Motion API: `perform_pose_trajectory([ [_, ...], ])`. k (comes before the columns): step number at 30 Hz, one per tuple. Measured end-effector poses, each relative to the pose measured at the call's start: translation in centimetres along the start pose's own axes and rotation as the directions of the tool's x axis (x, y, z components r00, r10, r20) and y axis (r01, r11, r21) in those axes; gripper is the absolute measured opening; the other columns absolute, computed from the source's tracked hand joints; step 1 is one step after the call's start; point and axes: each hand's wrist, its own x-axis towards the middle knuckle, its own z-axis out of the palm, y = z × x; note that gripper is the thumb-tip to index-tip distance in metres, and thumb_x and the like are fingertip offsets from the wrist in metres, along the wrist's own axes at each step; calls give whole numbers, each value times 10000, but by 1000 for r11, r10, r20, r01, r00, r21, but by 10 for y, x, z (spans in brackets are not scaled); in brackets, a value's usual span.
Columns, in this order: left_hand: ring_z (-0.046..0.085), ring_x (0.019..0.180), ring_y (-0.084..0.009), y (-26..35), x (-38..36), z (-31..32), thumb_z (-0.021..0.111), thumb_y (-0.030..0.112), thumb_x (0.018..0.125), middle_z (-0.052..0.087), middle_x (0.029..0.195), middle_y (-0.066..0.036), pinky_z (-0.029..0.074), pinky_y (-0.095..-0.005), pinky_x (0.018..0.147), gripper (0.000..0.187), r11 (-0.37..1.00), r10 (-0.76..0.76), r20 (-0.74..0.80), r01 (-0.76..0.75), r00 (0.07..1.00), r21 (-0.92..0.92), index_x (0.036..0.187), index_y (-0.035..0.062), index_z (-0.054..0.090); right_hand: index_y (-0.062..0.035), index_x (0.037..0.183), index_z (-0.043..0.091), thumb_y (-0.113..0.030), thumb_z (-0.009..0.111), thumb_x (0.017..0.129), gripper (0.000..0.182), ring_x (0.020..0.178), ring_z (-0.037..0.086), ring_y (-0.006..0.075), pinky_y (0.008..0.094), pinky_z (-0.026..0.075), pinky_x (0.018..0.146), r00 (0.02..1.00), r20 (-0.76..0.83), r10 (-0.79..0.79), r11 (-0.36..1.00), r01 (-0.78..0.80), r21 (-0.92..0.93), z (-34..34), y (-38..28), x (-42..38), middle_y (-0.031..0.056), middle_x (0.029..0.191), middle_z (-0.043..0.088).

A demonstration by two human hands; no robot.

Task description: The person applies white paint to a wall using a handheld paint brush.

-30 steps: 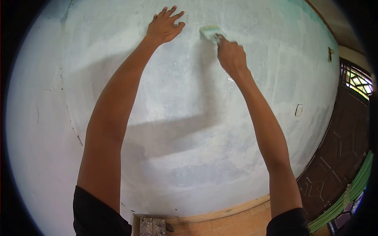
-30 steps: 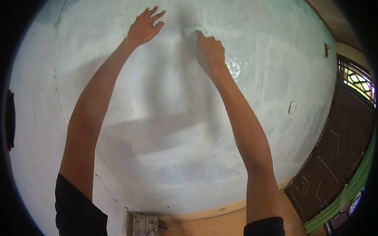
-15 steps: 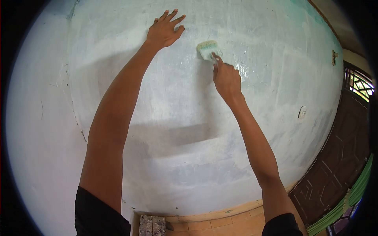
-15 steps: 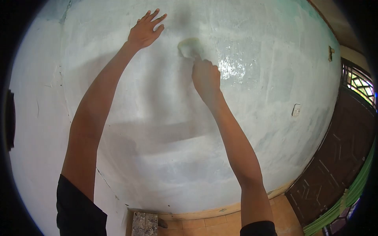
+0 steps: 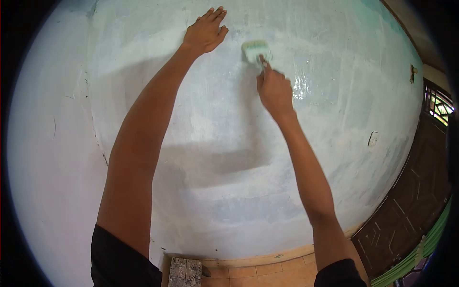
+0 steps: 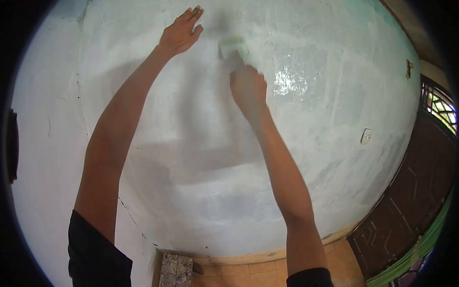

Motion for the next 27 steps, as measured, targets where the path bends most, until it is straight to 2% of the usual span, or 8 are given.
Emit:
perform_pose_trajectory([
  [2, 301, 1406, -191, 0, -1, 2, 340, 329, 967, 324, 1526, 2, 328, -402, 1138, 522, 1000, 5, -17, -4, 1000, 30, 1459, 157, 356, -104, 1329, 525, -154, 529, 881, 451, 746, 652, 403, 501, 521, 704, 1000, -5, 9, 993, -8, 116, 5, -7, -18, 229, 796, 656],
  [6, 325, 1395, -195, -3, 1, 0, 345, 327, 962, 335, 1521, 12, 335, -436, 1127, 521, 999, 33, -13, -32, 999, 38, 1453, 157, 372, -125, 1359, 481, -188, 491, 908, 456, 856, 649, 371, 468, 523, 784, 993, -64, -95, 994, 98, 54, 4, -8, 34, 205, 959, 664],
  [9, 339, 1387, -203, -11, 4, 3, 354, 329, 956, 341, 1519, 21, 344, -472, 1111, 521, 986, 92, -25, -87, 995, 144, 1448, 157, 384, -143, 1356, 486, -172, 479, 900, 457, 866, 646, 376, 466, 523, 795, 998, -52, 25, 994, -19, 106, -9, -18, 79, 212, 1008, 660],
  [12, 344, 1383, -212, -14, 4, 3, 360, 329, 952, 343, 1519, 26, 353, -505, 1096, 524, 990, 86, -17, -83, 996, 117, 1447, 158, 387, -168, 1370, 469, -183, 464, 906, 464, 885, 643, 384, 471, 523, 794, 998, -16, 54, 995, -52, 90, -13, -24, 72, 206, 1009, 656],
  [16, 331, 1390, -215, -9, 6, -4, 359, 317, 948, 334, 1523, 30, 359, -529, 1088, 526, 997, 28, 43, -31, 999, 74, 1451, 163, 378, -182, 1406, 422, -191, 481, 927, 483, 824, 633, 391, 486, 518, 735, 997, -41, -70, 996, 72, 50, 15, -17, 0, 181, 917, 637],
  [19, 321, 1395, -214, -5, 7, -4, 368, 295, 944, 321, 1527, 34, 365, -537, 1084, 527, 997, 4, 57, -8, 998, 79, 1455, 167, 367, -174, 1410, 417, -183, 490, 926, 489, 786, 626, 387, 486, 514, 708, 997, 73, -3, 997, -3, 82, 10, -26, -20, 186, 895, 625],
  [25, 332, 1388, -213, -6, 5, -5, 404, 273, 934, 319, 1527, 33, 366, -538, 1085, 535, 998, 23, 55, -26, 998, 57, 1457, 169, 358, -121, 1352, 494, -87, 469, 880, 473, 822, 659, 396, 489, 534, 713, 995, -86, -40, 997, 45, 64, 5, -34, 66, 218, 933, 660],
  [27, 335, 1386, -212, -7, 4, -8, 414, 267, 931, 321, 1526, 33, 367, -538, 1086, 538, 999, 31, 63, -34, 998, 41, 1457, 171, 358, -114, 1325, 515, -127, 487, 904, 422, 794, 645, 414, 512, 515, 724, 993, -119, -26, 998, 33, 58, 9, -37, 76, 237, 862, 658],
])
